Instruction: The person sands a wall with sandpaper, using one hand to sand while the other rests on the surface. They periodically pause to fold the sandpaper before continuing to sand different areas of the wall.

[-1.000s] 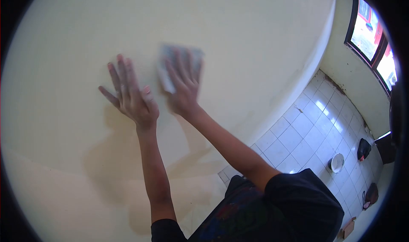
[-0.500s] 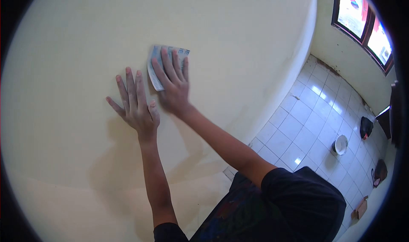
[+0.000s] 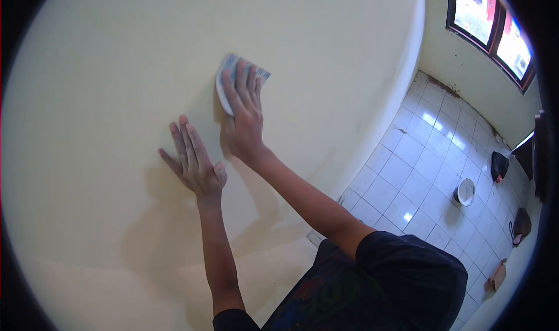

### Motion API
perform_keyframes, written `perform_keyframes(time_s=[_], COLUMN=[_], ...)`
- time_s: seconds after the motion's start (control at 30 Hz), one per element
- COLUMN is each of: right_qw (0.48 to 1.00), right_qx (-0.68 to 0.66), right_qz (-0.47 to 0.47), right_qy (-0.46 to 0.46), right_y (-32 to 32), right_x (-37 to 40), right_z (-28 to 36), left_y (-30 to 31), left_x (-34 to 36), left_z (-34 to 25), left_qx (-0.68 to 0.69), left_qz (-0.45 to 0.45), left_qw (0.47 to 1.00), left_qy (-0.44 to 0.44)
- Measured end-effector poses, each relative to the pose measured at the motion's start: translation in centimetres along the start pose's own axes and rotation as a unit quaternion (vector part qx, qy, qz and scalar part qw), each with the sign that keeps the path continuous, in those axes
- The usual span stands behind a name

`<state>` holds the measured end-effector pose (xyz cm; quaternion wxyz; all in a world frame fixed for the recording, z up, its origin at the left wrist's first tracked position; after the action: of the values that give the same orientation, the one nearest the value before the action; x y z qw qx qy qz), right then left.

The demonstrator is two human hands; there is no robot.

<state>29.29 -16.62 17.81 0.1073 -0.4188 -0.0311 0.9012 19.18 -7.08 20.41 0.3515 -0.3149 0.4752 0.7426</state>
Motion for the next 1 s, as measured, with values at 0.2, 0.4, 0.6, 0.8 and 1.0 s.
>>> perform_keyframes(time_s=[0.2,0.4,0.6,0.8,1.0], right_qw=[0.984,0.959,0.999,0.938,0.986], right_qx=[0.068,-0.088,-0.033,-0.053,-0.104], right_qz=[-0.023,-0.099,0.031,-0.081,-0.040], right_qy=[-0.166,-0.249,-0.005,-0.333,-0.128], right_y=[2.4,1.1,-0.2,4.5,0.6], right_x=[16.7,10.5,8.7,19.5,3.0], right_z=[-15.8,-12.0,-7.4,-19.1,-4.8], left_y=[-0.3,-0.4,-2.1,-3.8,-3.6], left_x=[0.1,-0.3,-2.7,-2.6,-2.4], left_z=[-0.1,-1.0,-3.4,-5.1,-4.7], left_qx=[-0.042,-0.077,-0.044,-0.171,-0.013], left_qz=[0.025,0.049,0.114,0.223,0.118], left_qw=[0.999,0.996,0.993,0.956,0.991], left_qy=[-0.005,0.010,-0.008,-0.085,-0.068])
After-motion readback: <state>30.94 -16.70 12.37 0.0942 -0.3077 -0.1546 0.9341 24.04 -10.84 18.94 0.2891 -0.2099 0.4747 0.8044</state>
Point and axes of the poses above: each hand's wrist, its own x-axis away from the middle knuckle, its own y-axis out of the back of the hand, z = x × y, the point moved 6 cm from there along -x, towards the middle knuckle, and after that the axes turned 5 degrees about z, right-handed, at the moved point
